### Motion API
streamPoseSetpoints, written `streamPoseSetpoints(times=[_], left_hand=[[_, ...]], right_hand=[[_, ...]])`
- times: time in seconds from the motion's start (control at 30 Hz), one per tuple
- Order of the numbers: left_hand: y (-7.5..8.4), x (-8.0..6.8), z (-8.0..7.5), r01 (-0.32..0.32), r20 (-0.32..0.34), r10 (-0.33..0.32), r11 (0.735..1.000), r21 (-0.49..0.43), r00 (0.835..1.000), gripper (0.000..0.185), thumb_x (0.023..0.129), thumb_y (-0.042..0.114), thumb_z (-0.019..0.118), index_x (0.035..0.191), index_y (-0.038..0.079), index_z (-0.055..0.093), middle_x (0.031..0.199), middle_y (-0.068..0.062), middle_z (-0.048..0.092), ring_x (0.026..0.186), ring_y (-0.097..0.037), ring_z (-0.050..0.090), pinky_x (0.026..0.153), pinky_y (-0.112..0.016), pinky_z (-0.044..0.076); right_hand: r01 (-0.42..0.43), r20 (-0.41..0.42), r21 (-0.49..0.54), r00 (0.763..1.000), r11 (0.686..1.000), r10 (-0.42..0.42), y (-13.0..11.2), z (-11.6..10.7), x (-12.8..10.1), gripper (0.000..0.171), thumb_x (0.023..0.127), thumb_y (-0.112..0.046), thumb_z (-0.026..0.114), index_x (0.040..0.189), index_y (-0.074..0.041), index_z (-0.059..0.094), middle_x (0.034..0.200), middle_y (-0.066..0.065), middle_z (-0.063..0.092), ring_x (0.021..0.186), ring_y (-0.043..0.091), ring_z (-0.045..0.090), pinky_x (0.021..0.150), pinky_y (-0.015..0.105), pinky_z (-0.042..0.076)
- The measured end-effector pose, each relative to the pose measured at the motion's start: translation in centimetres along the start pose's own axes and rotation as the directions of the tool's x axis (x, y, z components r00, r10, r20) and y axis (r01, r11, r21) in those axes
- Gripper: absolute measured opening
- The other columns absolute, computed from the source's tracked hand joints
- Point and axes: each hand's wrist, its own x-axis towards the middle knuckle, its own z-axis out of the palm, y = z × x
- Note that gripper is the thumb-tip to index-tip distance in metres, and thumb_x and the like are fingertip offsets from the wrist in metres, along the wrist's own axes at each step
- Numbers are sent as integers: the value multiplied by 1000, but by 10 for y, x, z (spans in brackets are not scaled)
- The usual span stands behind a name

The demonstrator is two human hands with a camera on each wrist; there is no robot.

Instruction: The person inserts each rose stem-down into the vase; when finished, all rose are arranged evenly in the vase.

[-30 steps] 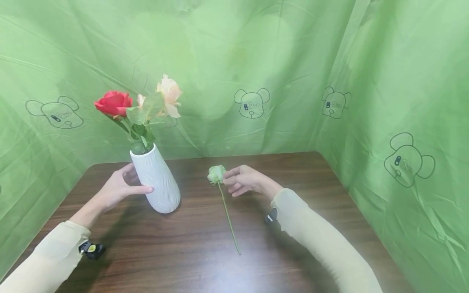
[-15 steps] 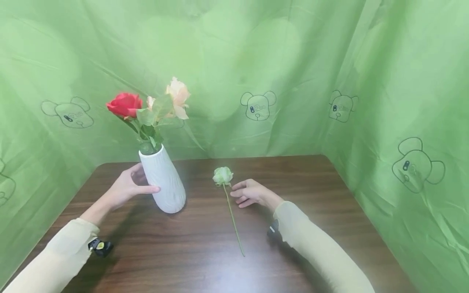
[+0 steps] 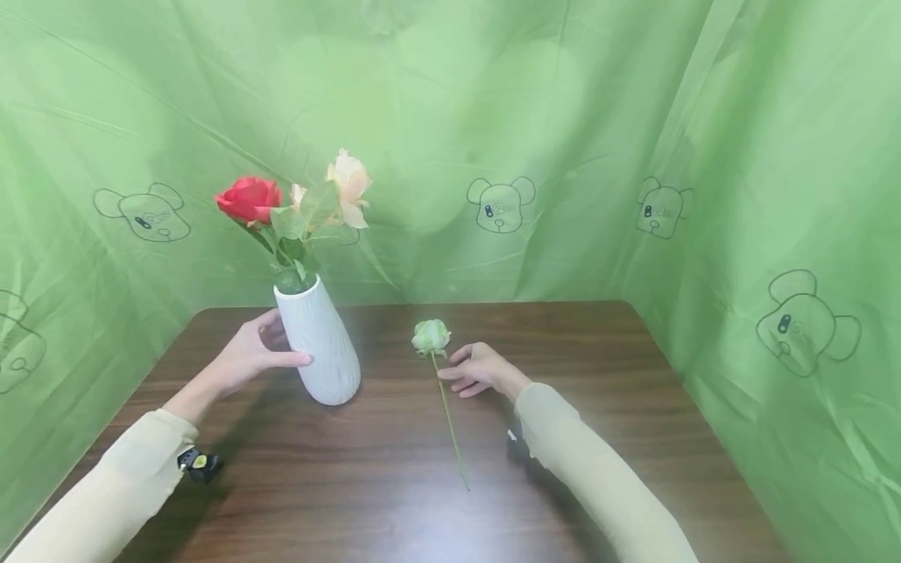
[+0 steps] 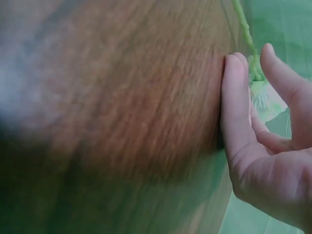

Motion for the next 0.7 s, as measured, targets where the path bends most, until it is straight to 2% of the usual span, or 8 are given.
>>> streamPoseSetpoints(times=[0.17, 0.47, 0.57, 0.7], left_hand=[[-1, 1, 0, 0, 4, 0, 1000, -4, 1000, 72, 78, 16, 91, 139, 7, 53, 129, -11, 64, 120, -24, 62, 93, -30, 53], [8, 20, 2, -35, 14, 35, 999, -29, 999, 73, 76, 14, 92, 139, 7, 54, 128, -11, 65, 118, -24, 63, 92, -32, 54], [7, 16, 0, -28, 2, 28, 999, -21, 1000, 72, 76, 13, 91, 138, 6, 54, 126, -10, 66, 116, -21, 64, 91, -31, 54], [4, 4, -2, -3, 4, 3, 1000, -7, 1000, 72, 78, 12, 90, 139, 4, 52, 127, -11, 65, 116, -20, 64, 92, -31, 53]], right_hand=[[-30, -32, -96, 999, 995, 27, -6, 5, 2, 58, 82, -25, 88, 121, 2, 54, 91, 12, 71, 71, 20, 70, 62, 36, 61], [-51, -87, -128, 995, 990, 40, -14, -5, 5, 58, 80, -32, 89, 118, -1, 57, 90, 12, 71, 72, 20, 70, 62, 36, 61], [-52, -80, -145, 996, 988, 40, -13, -1, 7, 58, 79, -34, 90, 116, -2, 59, 91, 11, 70, 72, 20, 70, 62, 36, 61], [-61, -76, -186, 996, 981, 48, -10, 10, 7, 59, 76, -36, 91, 114, -3, 61, 93, 11, 70, 75, 20, 71, 62, 36, 61]])
